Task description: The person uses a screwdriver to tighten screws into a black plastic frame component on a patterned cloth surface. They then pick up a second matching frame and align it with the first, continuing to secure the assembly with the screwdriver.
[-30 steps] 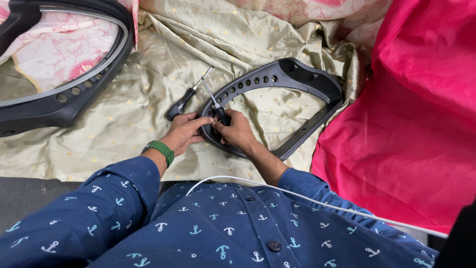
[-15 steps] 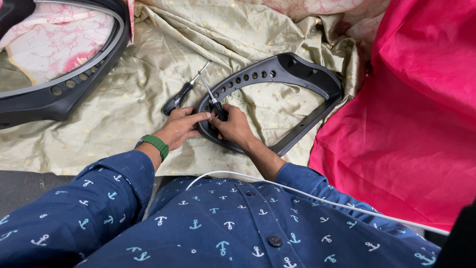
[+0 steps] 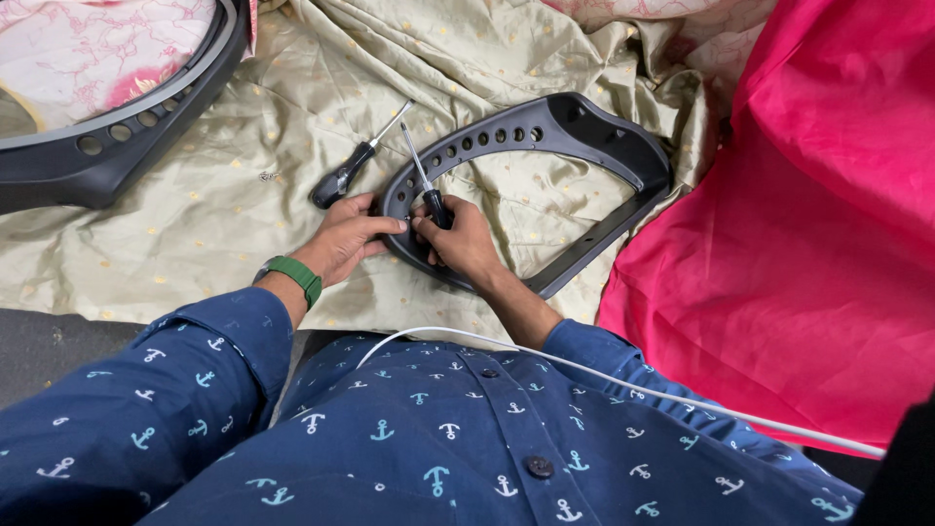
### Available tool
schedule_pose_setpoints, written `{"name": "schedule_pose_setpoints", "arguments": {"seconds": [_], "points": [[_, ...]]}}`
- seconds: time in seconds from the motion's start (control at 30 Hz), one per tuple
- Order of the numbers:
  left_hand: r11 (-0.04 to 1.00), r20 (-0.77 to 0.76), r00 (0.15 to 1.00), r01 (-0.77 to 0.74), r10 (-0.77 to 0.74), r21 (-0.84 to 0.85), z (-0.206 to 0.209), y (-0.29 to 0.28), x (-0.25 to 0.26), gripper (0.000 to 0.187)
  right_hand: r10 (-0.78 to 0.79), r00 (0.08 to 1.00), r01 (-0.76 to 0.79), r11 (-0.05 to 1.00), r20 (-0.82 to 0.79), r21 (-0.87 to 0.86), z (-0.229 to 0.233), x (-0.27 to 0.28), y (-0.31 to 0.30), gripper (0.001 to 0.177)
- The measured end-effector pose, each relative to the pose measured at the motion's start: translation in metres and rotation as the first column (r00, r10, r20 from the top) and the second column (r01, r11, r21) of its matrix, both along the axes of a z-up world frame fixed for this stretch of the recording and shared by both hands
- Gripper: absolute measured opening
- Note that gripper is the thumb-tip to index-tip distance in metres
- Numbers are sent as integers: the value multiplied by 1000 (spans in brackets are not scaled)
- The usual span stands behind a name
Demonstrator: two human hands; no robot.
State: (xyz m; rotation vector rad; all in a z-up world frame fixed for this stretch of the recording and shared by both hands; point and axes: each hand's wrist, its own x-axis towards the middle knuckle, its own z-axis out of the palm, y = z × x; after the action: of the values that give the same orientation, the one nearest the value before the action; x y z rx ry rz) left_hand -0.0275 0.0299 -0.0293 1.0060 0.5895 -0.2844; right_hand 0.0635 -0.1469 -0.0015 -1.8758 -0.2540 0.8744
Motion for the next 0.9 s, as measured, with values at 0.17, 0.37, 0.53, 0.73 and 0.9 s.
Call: {"name": "schedule_pose_setpoints", "arguments": {"seconds": [0.17, 0.37, 0.53, 0.73, 0.9], "points": [[1000, 12, 1000, -15, 15, 6, -2, -3, 0, 41, 4, 1000, -4, 1000, 6, 5, 0, 0, 1, 19], [1000, 14, 1000, -5, 5, 25, -1, -3, 1, 39, 16, 999, -15, 1000, 49, -24, 0, -1, 8, 19], [997, -41, 999, 31, -28, 75, 3, -2, 4, 39, 9, 999, -7, 999, 38, -37, -1, 0, 11, 18], [999, -39, 999, 24, -23, 22, 8, 1, 3, 34, 30, 999, -29, 999, 19, -29, 0, 4, 8, 18], [999, -48, 999, 14, -11, 47, 6, -1, 5, 30, -27, 1000, 27, 999, -8, 29, -3, -2, 7, 19]]}}
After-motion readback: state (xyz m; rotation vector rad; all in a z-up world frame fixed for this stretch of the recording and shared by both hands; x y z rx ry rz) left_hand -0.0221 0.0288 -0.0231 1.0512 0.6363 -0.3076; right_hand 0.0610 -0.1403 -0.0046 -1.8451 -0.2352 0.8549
